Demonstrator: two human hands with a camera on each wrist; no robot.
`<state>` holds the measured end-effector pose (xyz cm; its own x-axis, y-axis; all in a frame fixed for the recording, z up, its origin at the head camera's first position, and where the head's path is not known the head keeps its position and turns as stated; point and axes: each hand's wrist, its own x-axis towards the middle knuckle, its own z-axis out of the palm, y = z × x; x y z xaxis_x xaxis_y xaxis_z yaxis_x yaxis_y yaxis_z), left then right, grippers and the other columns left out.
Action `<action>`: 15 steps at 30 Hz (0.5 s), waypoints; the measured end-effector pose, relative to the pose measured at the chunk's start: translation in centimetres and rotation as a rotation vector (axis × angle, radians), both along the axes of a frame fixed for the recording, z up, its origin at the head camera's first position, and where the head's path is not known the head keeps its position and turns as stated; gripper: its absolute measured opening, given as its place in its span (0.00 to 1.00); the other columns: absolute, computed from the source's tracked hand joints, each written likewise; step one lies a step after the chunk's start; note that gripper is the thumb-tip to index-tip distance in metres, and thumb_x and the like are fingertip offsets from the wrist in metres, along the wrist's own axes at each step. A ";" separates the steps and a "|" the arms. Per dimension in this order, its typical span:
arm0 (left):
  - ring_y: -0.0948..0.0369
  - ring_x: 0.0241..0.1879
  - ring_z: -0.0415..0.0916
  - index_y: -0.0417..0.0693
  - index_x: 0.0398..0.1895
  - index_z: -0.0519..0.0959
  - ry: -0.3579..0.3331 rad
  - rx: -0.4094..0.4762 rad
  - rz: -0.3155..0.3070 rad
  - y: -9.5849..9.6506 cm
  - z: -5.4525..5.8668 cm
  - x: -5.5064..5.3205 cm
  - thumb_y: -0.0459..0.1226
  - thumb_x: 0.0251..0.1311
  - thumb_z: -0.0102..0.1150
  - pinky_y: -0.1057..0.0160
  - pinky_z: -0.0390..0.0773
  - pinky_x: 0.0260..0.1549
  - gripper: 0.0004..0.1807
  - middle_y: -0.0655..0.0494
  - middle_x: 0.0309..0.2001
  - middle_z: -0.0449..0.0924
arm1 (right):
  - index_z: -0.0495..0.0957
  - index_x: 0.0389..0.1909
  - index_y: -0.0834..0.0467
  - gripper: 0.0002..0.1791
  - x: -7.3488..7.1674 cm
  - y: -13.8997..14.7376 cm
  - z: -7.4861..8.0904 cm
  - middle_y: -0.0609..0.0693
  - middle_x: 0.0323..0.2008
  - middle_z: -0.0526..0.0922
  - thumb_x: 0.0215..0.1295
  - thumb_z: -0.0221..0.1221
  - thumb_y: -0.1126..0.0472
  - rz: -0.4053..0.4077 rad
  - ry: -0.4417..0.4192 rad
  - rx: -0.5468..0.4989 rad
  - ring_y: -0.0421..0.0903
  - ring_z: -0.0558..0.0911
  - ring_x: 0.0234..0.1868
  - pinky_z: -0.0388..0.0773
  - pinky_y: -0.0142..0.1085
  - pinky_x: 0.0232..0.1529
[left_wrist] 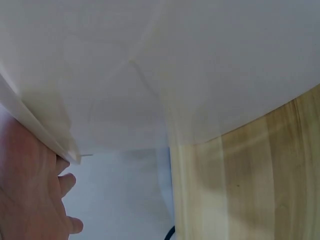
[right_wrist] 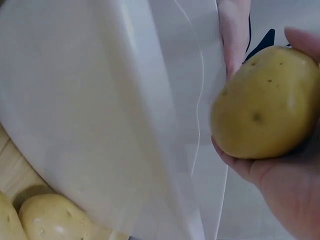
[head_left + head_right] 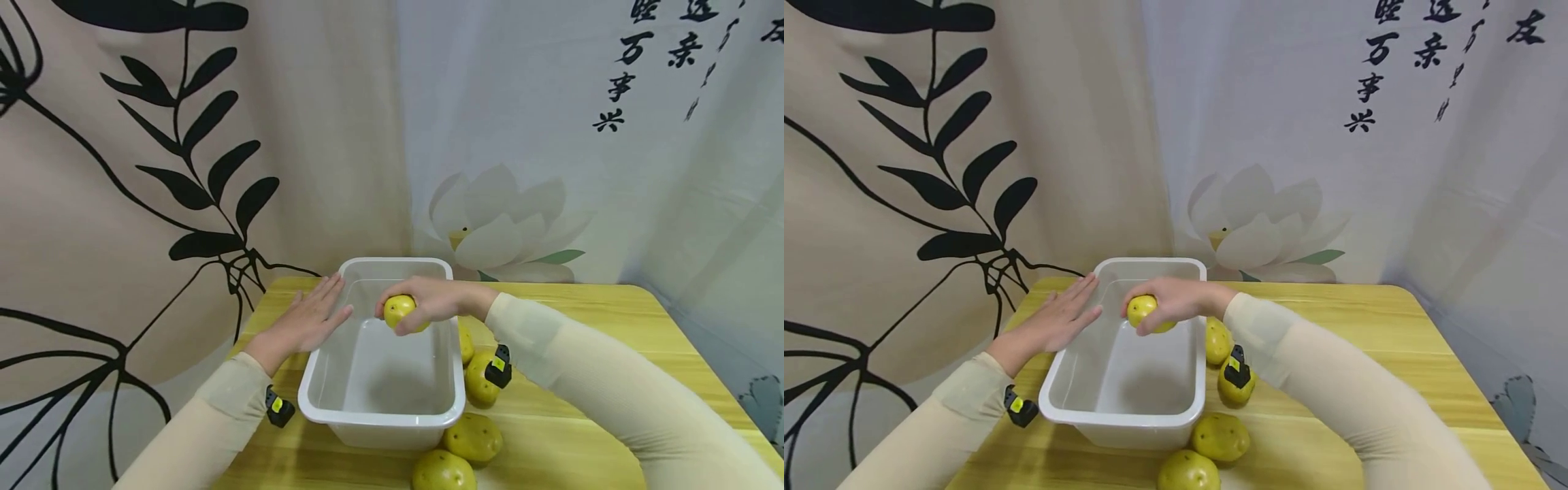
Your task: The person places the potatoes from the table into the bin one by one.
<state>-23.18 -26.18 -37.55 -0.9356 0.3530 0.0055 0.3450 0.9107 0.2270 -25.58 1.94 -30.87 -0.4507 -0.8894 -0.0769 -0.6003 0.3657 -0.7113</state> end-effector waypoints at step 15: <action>0.52 0.75 0.29 0.51 0.78 0.41 -0.036 0.053 -0.003 -0.1 0.3 0.3 0.61 0.71 0.16 0.33 0.35 0.65 0.38 0.54 0.77 0.32 | 0.77 0.50 0.47 0.19 -0.9 -3.7 -1.2 0.49 0.43 0.77 0.55 0.60 0.53 0.037 -0.224 0.059 0.47 0.77 0.41 0.77 0.39 0.39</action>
<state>-22.91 -26.25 -37.28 -0.9346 0.3556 -0.0094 0.3381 0.8962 0.2872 -26.52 -1.79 -32.06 -0.3840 -0.8959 -0.2234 -0.4438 0.3912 -0.8062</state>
